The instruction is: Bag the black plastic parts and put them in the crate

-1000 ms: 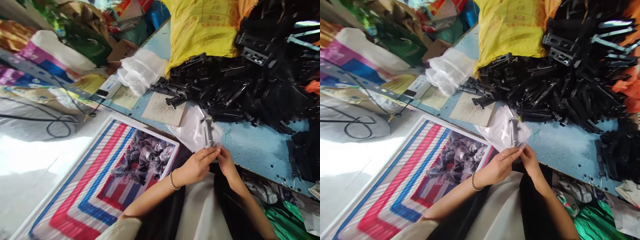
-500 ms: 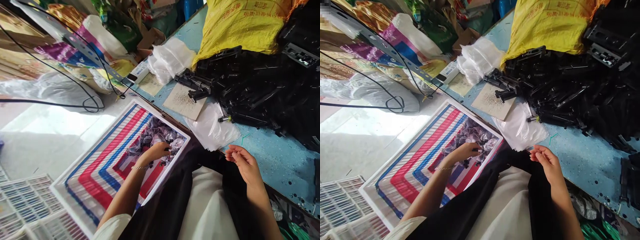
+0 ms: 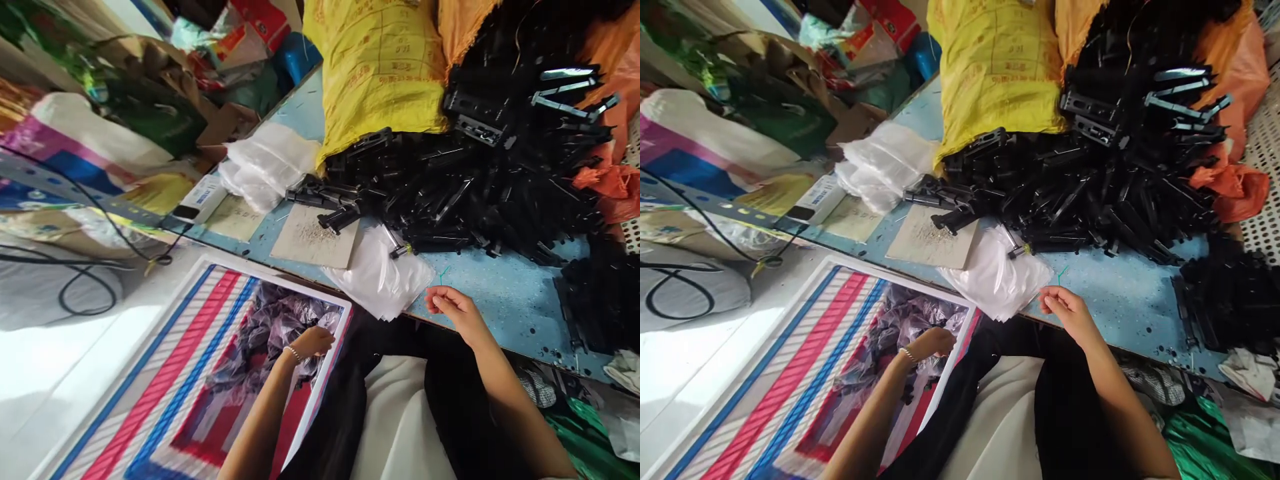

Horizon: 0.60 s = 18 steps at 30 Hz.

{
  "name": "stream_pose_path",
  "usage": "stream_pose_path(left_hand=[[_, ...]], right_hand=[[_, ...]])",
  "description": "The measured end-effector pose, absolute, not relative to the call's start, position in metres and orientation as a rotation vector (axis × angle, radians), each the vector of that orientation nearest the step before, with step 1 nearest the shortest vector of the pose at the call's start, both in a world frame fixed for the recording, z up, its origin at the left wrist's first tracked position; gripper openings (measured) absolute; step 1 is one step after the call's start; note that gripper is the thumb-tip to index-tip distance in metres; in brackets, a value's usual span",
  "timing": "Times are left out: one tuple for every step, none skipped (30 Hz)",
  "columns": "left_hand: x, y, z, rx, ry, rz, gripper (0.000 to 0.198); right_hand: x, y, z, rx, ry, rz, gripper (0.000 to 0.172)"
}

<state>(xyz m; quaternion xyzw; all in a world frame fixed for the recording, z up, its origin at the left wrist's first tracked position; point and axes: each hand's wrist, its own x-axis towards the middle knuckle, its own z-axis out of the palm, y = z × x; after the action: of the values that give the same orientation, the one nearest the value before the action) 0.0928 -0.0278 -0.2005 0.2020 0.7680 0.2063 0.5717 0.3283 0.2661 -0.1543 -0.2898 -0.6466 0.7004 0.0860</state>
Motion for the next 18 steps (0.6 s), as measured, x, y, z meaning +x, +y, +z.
stream_pose_path(left_hand=[[0.09, -0.017, -0.185, 0.492, 1.761, 0.51, 0.051], [0.09, -0.003, -0.168, 0.537, 1.722, 0.568, 0.05], [0.093, 0.013, -0.15, 0.611, 1.685, 0.674, 0.049], [0.098, 0.032, -0.134, 0.689, 1.667, 0.804, 0.048], [0.105, 0.053, -0.12, 0.762, 1.679, 0.92, 0.046], [0.113, 0.074, -0.111, 0.823, 1.728, 1.025, 0.042], [0.123, 0.095, -0.107, 0.87, 1.784, 1.111, 0.038], [0.133, 0.115, -0.107, 0.898, 1.813, 1.175, 0.034], [0.142, 0.132, -0.112, 0.913, 1.811, 1.206, 0.032], [0.15, 0.147, -0.119, 0.924, 1.798, 1.217, 0.03], [0.157, 0.158, -0.128, 0.941, 1.787, 1.213, 0.029], [0.162, 0.166, -0.136, 0.957, 1.78, 1.199, 0.027], [0.166, 0.172, -0.144, 0.972, 1.788, 1.181, 0.026], [0.168, 0.175, -0.15, 0.983, 1.802, 1.159, 0.025], [0.17, 0.177, -0.155, 0.985, 1.816, 1.135, 0.025], [0.17, 0.178, -0.157, 0.98, 1.833, 1.108, 0.025], [0.171, 0.178, -0.157, 0.978, 1.849, 1.078, 0.026], [0.171, 0.179, -0.157, 0.976, 1.868, 1.052, 0.027]], right_hand=[[0.325, 0.274, -0.155, -0.843, -2.006, 1.951, 0.043], [0.319, 0.282, -0.156, -0.801, -2.101, 1.748, 0.039], [0.311, 0.291, -0.156, -0.751, -2.191, 1.483, 0.034], [0.301, 0.3, -0.156, -0.704, -2.266, 1.179, 0.03], [0.29, 0.309, -0.155, -0.67, -2.317, 0.871, 0.03], [0.279, 0.318, -0.153, -0.687, -2.361, 0.612, 0.032], [0.268, 0.327, -0.151, -0.736, -2.422, 0.41, 0.035], [0.259, 0.334, -0.148, -0.805, -2.5, 0.265, 0.035], [0.252, 0.341, -0.145, -0.864, -2.583, 0.162, 0.035], [0.248, 0.346, -0.141, -0.901, -2.671, 0.092, 0.034], [0.247, 0.35, -0.138, -0.915, -2.752, 0.048, 0.032], [0.248, 0.353, -0.135, -0.909, -2.817, 0.023, 0.03], [0.252, 0.354, -0.132, -0.893, -2.86, 0.008, 0.029], [0.257, 0.355, -0.13, -0.874, -2.88, -0.004, 0.027], [0.263, 0.356, -0.129, -0.855, -2.882, -0.015, 0.028], [0.269, 0.357, -0.128, -0.831, -2.876, -0.028, 0.03], [0.274, 0.357, -0.128, -0.801, -2.873, -0.045, 0.033], [0.277, 0.359, -0.127, -0.769, -2.882, -0.059, 0.035]])
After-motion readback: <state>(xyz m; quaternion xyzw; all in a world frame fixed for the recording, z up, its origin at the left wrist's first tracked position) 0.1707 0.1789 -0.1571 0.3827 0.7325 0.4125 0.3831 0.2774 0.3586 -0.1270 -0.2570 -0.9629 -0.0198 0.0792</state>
